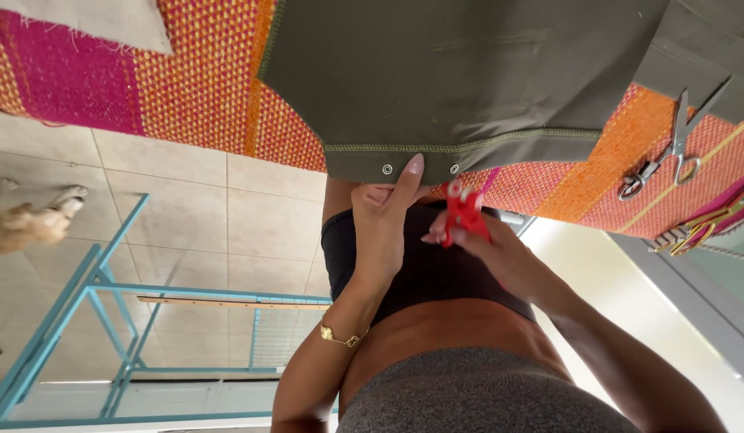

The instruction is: Attaching metal snap fasteners to fabric pieces using a hand-held snap press tool.

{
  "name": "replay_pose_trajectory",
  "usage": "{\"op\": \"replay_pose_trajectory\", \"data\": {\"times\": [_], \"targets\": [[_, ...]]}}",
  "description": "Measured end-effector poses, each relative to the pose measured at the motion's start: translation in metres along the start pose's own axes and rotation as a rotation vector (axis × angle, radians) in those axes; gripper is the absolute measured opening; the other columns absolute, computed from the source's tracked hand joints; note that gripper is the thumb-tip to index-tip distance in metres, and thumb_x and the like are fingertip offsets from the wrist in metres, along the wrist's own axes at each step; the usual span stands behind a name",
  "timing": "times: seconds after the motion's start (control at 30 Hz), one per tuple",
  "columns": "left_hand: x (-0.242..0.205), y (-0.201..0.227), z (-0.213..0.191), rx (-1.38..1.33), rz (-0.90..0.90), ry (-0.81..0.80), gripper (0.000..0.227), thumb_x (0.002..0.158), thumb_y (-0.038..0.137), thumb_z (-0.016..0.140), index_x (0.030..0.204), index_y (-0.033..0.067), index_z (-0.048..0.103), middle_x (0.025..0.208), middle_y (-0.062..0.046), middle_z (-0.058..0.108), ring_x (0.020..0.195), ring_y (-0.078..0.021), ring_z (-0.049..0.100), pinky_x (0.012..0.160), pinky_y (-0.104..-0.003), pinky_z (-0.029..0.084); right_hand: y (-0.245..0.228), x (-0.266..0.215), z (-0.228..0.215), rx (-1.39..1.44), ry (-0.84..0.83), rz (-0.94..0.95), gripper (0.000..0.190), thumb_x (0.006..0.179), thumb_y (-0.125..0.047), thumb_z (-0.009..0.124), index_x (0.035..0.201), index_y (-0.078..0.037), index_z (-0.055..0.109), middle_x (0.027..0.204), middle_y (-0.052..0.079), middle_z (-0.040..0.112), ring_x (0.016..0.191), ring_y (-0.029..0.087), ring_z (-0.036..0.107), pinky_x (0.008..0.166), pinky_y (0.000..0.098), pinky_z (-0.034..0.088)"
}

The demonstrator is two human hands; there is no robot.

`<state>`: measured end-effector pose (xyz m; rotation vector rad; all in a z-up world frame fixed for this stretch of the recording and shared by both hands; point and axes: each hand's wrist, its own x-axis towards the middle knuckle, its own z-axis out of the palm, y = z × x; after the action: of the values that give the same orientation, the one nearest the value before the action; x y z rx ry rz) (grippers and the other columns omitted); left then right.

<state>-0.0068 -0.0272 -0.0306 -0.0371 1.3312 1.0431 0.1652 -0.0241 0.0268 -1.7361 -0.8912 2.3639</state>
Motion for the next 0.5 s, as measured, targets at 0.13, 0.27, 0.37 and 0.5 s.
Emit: {"op": "replay_pose_trajectory", "data": {"times": [0.13,0.27,0.37,0.5], "targets": [[-0.001,-0.002,-0.003,0.04,-0.015,0.001,0.02,0.103,0.012,0.079,0.117,-0.0017,0.082,0.103,-0.006,0.083,0.096,-0.0138,0.078,0.094,-0.043,0.069,-0.047,0.006,0.013,-0.027,0.064,0.104,0.036,0.106,-0.039,0.062,0.12,-0.009,0.077,0.109,0.009,0.076,0.111,0.025,0.072,0.111,0.0435,0.049],[-0.002,0.001,-0.001,0.067,0.002,-0.021,0.022,0.102,0.011,0.081,0.119,-0.0023,0.081,0.105,-0.007,0.083,0.099,-0.0147,0.078,0.094,-0.043,0.068,-0.082,0.017,0.02,-0.206,0.227,0.401,0.035,0.098,-0.051,0.069,0.106,-0.018,0.079,0.096,0.016,0.079,0.102,0.039,0.079,0.11,0.0541,0.05],[-0.002,0.004,0.001,0.082,0.022,-0.035,0.024,0.101,0.009,0.081,0.121,-0.0029,0.08,0.107,-0.008,0.083,0.102,-0.0155,0.078,0.094,-0.042,0.068,-0.071,0.014,0.013,-0.235,0.224,0.31,0.03,0.101,-0.042,0.068,0.094,-0.015,0.079,0.087,0.012,0.079,0.092,0.03,0.079,0.101,0.0469,0.055],[-0.001,0.01,0.005,0.094,0.057,-0.052,0.028,0.099,0.007,0.083,0.124,-0.0037,0.078,0.111,-0.01,0.083,0.105,-0.0167,0.077,0.094,-0.042,0.068,-0.069,0.01,0.007,-0.288,0.235,0.076,0.032,0.102,-0.021,0.064,0.076,-0.006,0.073,0.068,0.015,0.074,0.072,0.025,0.072,0.081,0.0431,0.058]]}}
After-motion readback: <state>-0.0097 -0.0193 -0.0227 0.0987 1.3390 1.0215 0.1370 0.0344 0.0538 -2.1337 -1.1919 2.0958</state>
